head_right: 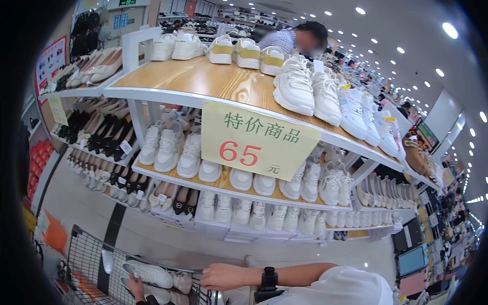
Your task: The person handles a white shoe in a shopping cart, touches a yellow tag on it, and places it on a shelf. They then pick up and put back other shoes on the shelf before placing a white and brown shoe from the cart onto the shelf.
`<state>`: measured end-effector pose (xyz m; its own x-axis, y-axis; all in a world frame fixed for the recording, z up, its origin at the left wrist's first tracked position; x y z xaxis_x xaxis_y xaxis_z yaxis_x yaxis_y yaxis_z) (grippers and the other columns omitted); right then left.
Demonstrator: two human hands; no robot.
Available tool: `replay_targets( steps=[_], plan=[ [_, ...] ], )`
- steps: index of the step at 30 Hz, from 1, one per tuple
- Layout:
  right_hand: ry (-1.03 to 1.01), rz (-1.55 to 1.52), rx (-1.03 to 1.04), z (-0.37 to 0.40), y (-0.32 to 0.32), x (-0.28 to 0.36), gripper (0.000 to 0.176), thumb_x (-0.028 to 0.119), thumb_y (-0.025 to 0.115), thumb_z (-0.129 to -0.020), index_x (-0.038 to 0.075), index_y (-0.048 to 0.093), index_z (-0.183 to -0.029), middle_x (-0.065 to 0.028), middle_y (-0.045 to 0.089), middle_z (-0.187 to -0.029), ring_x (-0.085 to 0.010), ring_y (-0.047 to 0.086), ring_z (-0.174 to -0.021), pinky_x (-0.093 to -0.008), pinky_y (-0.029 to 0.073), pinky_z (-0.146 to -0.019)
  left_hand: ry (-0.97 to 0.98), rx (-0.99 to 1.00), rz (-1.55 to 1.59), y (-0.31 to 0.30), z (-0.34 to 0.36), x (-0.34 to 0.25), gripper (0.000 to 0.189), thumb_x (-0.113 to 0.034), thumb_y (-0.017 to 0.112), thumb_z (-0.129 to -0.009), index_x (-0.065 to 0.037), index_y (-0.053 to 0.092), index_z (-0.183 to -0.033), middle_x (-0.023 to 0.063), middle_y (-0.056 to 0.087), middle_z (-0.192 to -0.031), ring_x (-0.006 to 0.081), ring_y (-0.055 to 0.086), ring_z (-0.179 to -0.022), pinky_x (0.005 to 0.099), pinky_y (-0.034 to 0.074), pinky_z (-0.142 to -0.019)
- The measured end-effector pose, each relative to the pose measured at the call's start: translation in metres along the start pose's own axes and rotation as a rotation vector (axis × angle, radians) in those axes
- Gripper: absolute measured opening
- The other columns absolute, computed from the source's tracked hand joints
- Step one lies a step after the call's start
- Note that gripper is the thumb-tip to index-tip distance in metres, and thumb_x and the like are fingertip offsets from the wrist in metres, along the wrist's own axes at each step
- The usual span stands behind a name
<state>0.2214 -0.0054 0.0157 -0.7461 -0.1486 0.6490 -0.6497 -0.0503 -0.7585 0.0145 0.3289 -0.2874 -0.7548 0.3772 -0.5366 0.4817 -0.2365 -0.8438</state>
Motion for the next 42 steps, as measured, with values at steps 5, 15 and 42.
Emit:
replay_targets(
  steps=[5, 15, 42],
  plan=[
    [0.012, -0.022, 0.006, 0.0, -0.004, 0.001, 0.011, 0.017, 0.054, -0.085, 0.007, 0.055, -0.083, -0.0063, 0.054, -0.079, -0.0246, 0.053, -0.082, -0.0366, 0.04, -0.071, 0.04, 0.0, -0.018, -0.096, -0.014, -0.05, 0.025, -0.008, 0.066, -0.074, 0.002, 0.054, -0.094, 0.018, 0.057, -0.078, 0.0315, 0.059, -0.07, 0.037, 0.048, -0.064],
    [-0.104, 0.175, 0.016, 0.017, -0.001, 0.011, 0.011, 0.019, 0.054, -0.084, 0.009, 0.056, -0.084, -0.0047, 0.055, -0.086, -0.0219, 0.053, -0.086, -0.0361, 0.04, -0.076, 0.434, -0.26, 0.16, -0.356, -0.013, -0.309, 0.014, -0.005, 0.062, -0.079, -0.001, 0.051, -0.086, 0.003, 0.05, -0.072, 0.0104, 0.046, -0.068, 0.0229, 0.038, -0.062],
    [-0.199, 0.548, -1.32, 0.254, -0.401, -0.017, 0.024, 0.005, 0.065, -0.065, 0.014, 0.067, -0.087, -0.0069, 0.062, -0.093, -0.0243, 0.058, -0.08, -0.0343, 0.047, -0.065, 1.247, 0.16, 0.218, -0.204, -0.061, -0.977, 0.022, -0.018, 0.067, -0.076, -0.001, 0.056, -0.087, 0.0063, 0.059, -0.076, 0.0153, 0.054, -0.073, 0.029, 0.043, -0.07]
  ],
)
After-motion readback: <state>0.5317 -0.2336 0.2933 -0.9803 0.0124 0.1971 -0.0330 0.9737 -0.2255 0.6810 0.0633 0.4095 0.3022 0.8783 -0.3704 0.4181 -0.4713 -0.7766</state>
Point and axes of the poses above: each hand's wrist, its own z-axis away from the middle knuckle, its own y-axis out of the palm, x = y × z, the point moved 10 cm from there along -z, towards the middle knuckle
